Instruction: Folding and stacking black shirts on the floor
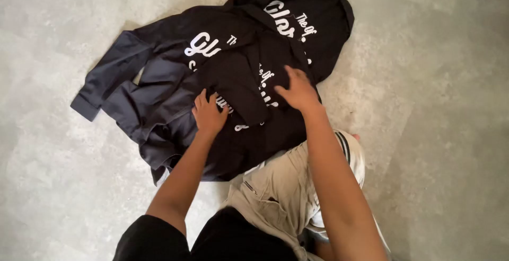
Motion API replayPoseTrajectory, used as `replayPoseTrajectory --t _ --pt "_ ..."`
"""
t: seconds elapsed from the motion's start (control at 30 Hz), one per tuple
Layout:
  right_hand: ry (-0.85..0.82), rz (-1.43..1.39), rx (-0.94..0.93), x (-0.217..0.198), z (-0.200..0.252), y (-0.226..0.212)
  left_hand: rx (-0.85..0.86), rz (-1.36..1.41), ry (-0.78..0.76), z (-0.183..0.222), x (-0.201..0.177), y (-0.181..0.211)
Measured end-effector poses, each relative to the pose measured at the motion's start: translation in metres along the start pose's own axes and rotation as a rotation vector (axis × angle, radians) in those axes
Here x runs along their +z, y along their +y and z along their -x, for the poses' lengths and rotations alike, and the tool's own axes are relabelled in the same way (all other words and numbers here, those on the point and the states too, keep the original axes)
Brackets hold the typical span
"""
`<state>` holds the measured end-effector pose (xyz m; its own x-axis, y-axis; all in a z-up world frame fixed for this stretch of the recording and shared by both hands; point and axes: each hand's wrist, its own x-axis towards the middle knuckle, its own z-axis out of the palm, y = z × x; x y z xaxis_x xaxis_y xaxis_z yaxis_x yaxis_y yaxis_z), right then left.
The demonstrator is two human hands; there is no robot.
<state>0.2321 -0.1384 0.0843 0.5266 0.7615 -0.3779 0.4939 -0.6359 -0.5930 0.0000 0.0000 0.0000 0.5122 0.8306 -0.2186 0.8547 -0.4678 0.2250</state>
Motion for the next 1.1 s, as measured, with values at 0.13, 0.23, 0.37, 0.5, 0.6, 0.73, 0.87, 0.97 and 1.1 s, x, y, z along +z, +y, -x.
replayPoseTrajectory --t 0.13,0.23,0.37,0.5,0.6,0.73,0.87,0.97,1.1 --pt "-0.019 0.106 0.305 0.037 -0.034 0.072 -0.11 0.077 -0.01 -0.002 0.011 0.02" --pt "0.083 -0.022 0.328 0.033 -0.038 0.079 -0.194 0.19 0.031 -0.001 0.016 0.037" --pt "0.064 -0.22 0.319 0.046 -0.043 0.083 -0.181 0.473 0.195 0.005 0.01 0.054" --pt "0.072 -0.125 0.472 0.01 -0.005 0.018 -0.254 0.937 0.172 -0.006 0.01 0.076" --pt "-0.005 -0.123 0.447 0.037 -0.031 0.065 -0.427 1.122 -0.02 -0.028 0.058 0.064" --pt "0.06 -0.124 0.461 0.029 -0.028 0.062 -0.533 1.274 -0.102 -0.01 0.015 0.081" --pt "0.061 -0.18 0.419 0.041 -0.033 0.064 -0.553 1.417 -0.144 0.018 -0.03 0.102" --pt "0.078 -0.168 0.446 0.036 -0.026 0.057 -0.591 1.502 -0.175 0.026 -0.032 0.106" --pt "0.191 -0.407 0.344 0.042 -0.041 0.07 -0.514 1.512 -0.25 0.034 -0.03 0.117"
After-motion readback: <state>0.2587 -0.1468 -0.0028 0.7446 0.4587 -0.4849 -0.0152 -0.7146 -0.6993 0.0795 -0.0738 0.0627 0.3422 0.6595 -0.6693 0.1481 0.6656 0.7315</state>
